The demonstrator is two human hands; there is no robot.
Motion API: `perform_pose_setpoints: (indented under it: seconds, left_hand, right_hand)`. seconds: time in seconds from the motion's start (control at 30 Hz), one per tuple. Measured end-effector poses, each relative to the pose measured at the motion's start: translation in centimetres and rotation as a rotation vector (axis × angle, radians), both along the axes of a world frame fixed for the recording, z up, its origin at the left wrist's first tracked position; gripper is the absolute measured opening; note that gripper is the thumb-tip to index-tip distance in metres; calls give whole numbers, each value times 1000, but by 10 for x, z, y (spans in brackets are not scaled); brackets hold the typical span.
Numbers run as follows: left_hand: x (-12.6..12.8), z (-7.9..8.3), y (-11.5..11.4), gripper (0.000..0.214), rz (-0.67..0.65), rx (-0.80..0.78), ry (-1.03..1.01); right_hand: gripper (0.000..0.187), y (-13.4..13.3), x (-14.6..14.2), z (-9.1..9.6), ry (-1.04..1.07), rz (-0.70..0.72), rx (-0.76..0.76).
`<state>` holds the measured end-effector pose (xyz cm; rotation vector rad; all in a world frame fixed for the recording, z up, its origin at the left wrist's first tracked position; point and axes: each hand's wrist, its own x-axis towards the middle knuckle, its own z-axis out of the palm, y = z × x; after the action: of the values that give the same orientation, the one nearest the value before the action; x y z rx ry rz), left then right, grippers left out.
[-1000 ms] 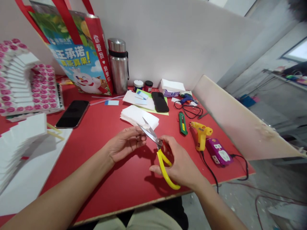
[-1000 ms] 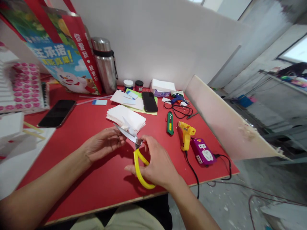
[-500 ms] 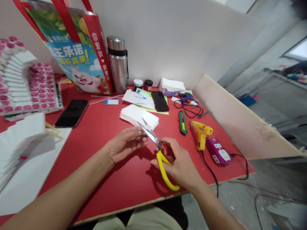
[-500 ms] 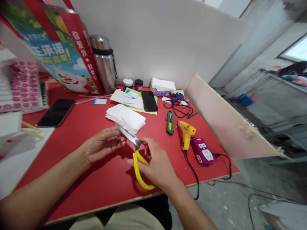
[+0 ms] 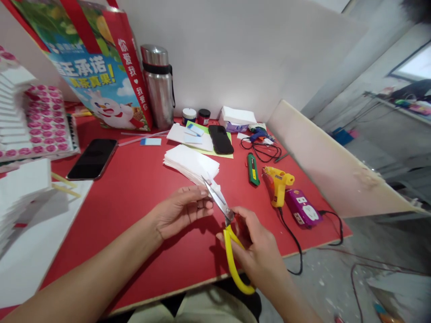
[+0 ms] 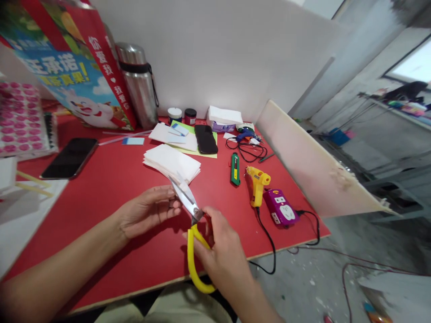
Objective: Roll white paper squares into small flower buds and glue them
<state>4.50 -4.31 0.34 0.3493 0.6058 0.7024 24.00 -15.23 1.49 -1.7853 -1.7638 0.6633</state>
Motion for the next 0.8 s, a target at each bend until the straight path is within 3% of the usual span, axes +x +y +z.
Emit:
perform_pose_setpoints:
  seconds: [0.17, 0.37, 0.8]
  left_hand:
    - [4, -2, -5, 10, -60, 3, -20]
    - [7, -7, -7, 10, -97, 24, 18]
    - [6, -3, -2, 7, -37, 9, 29]
  right_hand:
    - [43, -16, 3, -4, -41, -46, 41]
    - [42, -22, 1, -6, 19, -100, -24]
    - [38, -14, 2, -24, 247, -129, -76]
